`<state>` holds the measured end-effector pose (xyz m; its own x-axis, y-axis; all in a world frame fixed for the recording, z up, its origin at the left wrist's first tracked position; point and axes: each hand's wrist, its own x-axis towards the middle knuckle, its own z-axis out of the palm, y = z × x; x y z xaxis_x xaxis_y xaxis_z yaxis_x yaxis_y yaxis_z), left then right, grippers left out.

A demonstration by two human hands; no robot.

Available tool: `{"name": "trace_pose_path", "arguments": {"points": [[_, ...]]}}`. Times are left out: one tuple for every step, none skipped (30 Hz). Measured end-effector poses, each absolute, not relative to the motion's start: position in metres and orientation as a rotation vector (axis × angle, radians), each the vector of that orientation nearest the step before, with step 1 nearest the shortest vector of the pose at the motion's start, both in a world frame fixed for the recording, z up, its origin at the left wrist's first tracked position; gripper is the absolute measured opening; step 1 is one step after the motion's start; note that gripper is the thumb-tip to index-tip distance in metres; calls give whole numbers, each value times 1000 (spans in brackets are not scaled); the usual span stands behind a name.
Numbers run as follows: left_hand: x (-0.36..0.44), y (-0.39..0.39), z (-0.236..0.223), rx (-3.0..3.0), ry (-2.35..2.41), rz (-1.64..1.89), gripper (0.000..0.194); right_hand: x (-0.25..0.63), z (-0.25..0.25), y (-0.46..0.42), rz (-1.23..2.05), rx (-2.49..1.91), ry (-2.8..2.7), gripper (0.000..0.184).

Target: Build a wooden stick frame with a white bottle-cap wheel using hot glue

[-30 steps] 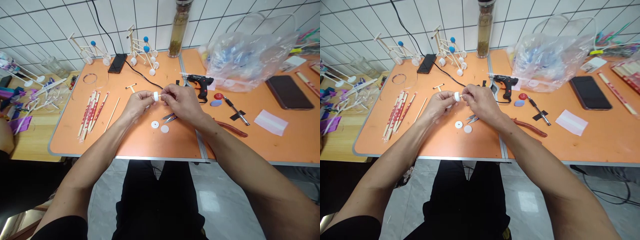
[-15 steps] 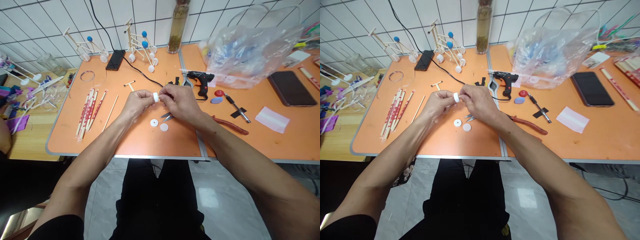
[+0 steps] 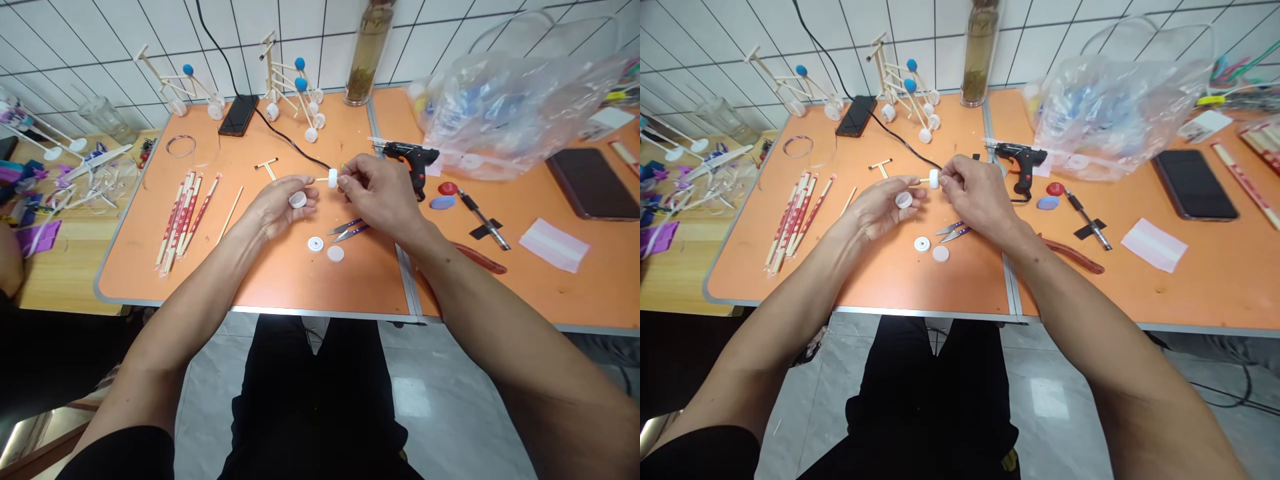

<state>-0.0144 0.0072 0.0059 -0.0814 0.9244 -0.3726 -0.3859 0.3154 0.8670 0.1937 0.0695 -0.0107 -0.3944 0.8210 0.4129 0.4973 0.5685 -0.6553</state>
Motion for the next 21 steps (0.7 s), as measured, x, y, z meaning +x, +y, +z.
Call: {"name": "trace_pose_path", "arguments": {"points": [[-16,9,4,562,1142,1203,9,193,-12,70,570,-1053,-2064,7],[-18,10,1,544,1105,1208,15,193,-13,70,575,-1052,-2060,6],[-19,11,-2,538,1080,1217,22,193,-14,70,581,-1051,-2055,6],[-20,12,-4,542,1066,1229,28,192,-14,70,585,-1049,-2049,7],[-21,12,-7,558,1058,1239,32,192,-15,70,588,-1046,-2044,7],[-22,12,-9,584,1048,1252,35,192,-15,70,588,-1042,-2040,8],[-22,12,-10,618,1037,1270,35,192,-14,69,584,-1038,-2039,8],[-22,12,-12,662,1024,1288,35,191,-14,69,574,-1034,-2040,9],[-23,11,-14,714,1012,1303,35,191,-13,67,561,-1030,-2045,10],[-23,12,-15,773,1006,1321,35,191,-12,66,547,-1026,-2055,11],[-24,12,-17,840,1006,1342,36,190,-11,65,536,-1021,-2067,12],[-25,13,-20,912,1009,1362,38,190,-10,63,524,-1013,-2082,13],[-25,14,-22,985,1011,1379,40,189,-10,62,508,-1003,-2099,13],[-26,15,-24,1058,1010,1394,43,189,-9,60,486,-991,-2119,13],[-27,17,-27,1125,1007,1402,46,189,-9,59,455,-980,-2140,13],[-28,18,-29,1186,1006,1403,50,188,-10,58,417,-972,-2161,13],[-28,19,-31,1240,1005,1400,54,188,-11,58,374,-966,-2182,13],[-28,20,-32,1284,1007,1396,57,188,-12,57,331,-963,-2202,14],[-28,21,-33,1319,1011,1393,59,188,-13,57,291,-963,-2219,15],[-28,21,-33,1342,1015,1393,59,188,-14,56,252,-965,-2234,16],[-27,21,-34,1352,1018,1397,59,188,-15,56,216,-971,-2245,17]]}}
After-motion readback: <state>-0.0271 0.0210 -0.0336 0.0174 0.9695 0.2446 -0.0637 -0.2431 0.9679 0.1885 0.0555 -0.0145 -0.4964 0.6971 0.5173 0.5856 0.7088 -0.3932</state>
